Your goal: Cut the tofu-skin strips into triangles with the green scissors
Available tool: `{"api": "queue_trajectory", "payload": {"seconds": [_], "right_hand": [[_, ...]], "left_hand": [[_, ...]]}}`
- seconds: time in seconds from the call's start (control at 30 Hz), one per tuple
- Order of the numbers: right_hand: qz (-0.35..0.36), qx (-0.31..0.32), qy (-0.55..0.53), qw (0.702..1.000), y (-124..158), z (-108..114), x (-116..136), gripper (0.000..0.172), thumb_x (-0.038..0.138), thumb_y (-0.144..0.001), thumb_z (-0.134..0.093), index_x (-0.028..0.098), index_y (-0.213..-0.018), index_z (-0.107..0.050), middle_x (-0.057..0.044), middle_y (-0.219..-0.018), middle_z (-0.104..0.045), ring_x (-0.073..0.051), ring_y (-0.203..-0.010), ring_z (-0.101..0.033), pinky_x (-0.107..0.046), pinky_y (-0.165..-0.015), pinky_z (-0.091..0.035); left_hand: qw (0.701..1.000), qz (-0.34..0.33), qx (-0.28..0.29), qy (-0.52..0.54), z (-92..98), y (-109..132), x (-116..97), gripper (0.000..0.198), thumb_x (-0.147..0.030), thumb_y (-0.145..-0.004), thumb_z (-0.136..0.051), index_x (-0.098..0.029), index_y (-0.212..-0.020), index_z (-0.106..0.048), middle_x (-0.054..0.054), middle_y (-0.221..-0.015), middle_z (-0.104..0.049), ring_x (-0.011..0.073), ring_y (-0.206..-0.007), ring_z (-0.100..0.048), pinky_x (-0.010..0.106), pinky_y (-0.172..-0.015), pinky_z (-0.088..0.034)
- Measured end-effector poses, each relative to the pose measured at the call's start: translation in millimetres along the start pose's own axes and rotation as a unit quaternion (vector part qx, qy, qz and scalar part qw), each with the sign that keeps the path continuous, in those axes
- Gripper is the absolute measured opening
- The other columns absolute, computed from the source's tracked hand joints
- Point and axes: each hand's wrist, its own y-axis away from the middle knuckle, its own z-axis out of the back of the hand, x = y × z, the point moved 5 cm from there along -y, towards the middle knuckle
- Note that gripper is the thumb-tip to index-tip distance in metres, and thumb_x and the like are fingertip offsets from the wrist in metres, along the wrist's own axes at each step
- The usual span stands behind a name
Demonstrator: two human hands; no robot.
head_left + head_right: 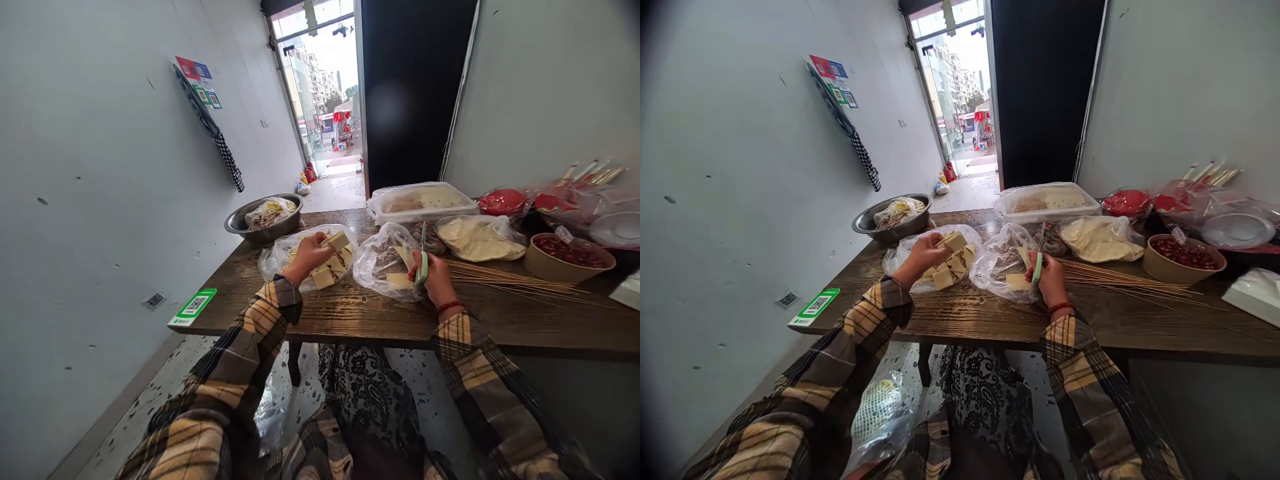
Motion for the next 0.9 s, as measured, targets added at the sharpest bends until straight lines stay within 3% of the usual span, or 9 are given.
{"api": "queue_trajectory", "payload": {"seconds": [0.1, 0.3, 0.47, 0.6, 0.67, 0.77, 0.83, 0.9], "right_hand": [[0.004, 0.004, 0.002, 1.0, 2, 0, 1, 0.048, 0.061, -0.062, -0.078, 0.018, -0.073, -0.058, 0.005, -0.05, -0.059, -0.012, -0.04, -0.057, -0.022, -0.037, -0.043], [0.008, -0.001, 0.017, 1.0, 2, 1, 2, 0.047, 0.061, -0.065, -0.076, 0.019, -0.072, -0.056, 0.004, -0.05, -0.06, -0.013, -0.042, -0.058, -0.023, -0.038, -0.043], [0.013, -0.013, 0.016, 1.0, 1, 1, 3, 0.048, 0.062, -0.065, -0.075, 0.019, -0.074, -0.056, 0.004, -0.051, -0.06, -0.013, -0.042, -0.059, -0.023, -0.038, -0.043], [0.029, -0.032, -0.005, 0.999, 1, 2, 7, 0.046, 0.061, -0.066, -0.074, 0.019, -0.075, -0.056, 0.006, -0.05, -0.057, -0.011, -0.041, -0.056, -0.022, -0.039, -0.044], [0.036, -0.047, -0.02, 0.998, 1, 3, 9, 0.047, 0.061, -0.066, -0.074, 0.02, -0.078, -0.056, 0.008, -0.05, -0.054, -0.01, -0.04, -0.054, -0.021, -0.039, -0.044], [0.043, -0.067, -0.04, 0.996, 0, 4, 12, 0.047, 0.061, -0.067, -0.074, 0.02, -0.082, -0.056, 0.009, -0.051, -0.052, -0.008, -0.038, -0.051, -0.021, -0.039, -0.045], [0.047, -0.077, -0.053, 0.994, -1, 4, 14, 0.047, 0.062, -0.069, -0.072, 0.02, -0.083, -0.056, 0.009, -0.052, -0.052, -0.007, -0.038, -0.05, -0.021, -0.039, -0.045], [0.052, -0.082, -0.063, 0.993, -1, 4, 16, 0.046, 0.062, -0.07, -0.071, 0.02, -0.083, -0.056, 0.009, -0.054, -0.052, -0.007, -0.039, -0.049, -0.02, -0.039, -0.044]], "left_hand": [[0.997, 0.0, 0.04, -0.058, -2.9, 19, 13, 0.014, -0.026, -0.068, -0.053, -0.016, -0.076, -0.058, -0.002, -0.068, -0.058, 0.0116, -0.062, -0.052, 0.022, -0.055, -0.04], [0.986, -0.022, 0.089, -0.137, -30.5, 38, 19, 0.01, -0.023, -0.062, -0.062, -0.019, -0.071, -0.065, -0.001, -0.065, -0.06, 0.016, -0.067, -0.056, 0.025, -0.063, -0.044], [0.977, -0.048, 0.038, -0.206, -35.7, 28, 16, 0.007, -0.018, -0.071, -0.061, -0.02, -0.073, -0.067, 0.012, -0.09, -0.066, 0.0277, -0.099, -0.058, 0.038, -0.088, -0.043], [0.964, -0.097, -0.005, -0.247, -44.9, 11, -12, 0.017, -0.019, -0.081, -0.054, -0.02, -0.087, -0.07, 0.012, -0.096, -0.067, 0.0271, -0.099, -0.059, 0.04, -0.091, -0.043], [0.963, -0.14, 0.026, -0.23, -63.6, 3, -34, 0.02, -0.021, -0.085, -0.051, -0.02, -0.092, -0.07, 0.009, -0.094, -0.069, 0.0244, -0.095, -0.06, 0.037, -0.089, -0.045], [0.944, -0.203, 0.122, -0.228, -106.6, -5, -65, 0.023, -0.022, -0.087, -0.05, -0.02, -0.098, -0.069, 0.007, -0.099, -0.07, 0.0228, -0.096, -0.061, 0.036, -0.093, -0.044], [0.923, -0.232, 0.184, -0.246, -136.5, -8, -77, 0.026, -0.019, -0.085, -0.052, -0.021, -0.104, -0.069, 0.007, -0.107, -0.069, 0.023, -0.103, -0.06, 0.035, -0.094, -0.045], [0.904, -0.254, 0.21, -0.274, -160.3, -12, -82, 0.03, -0.014, -0.083, -0.051, -0.021, -0.107, -0.068, 0.008, -0.113, -0.068, 0.0229, -0.108, -0.058, 0.035, -0.096, -0.044]]}}
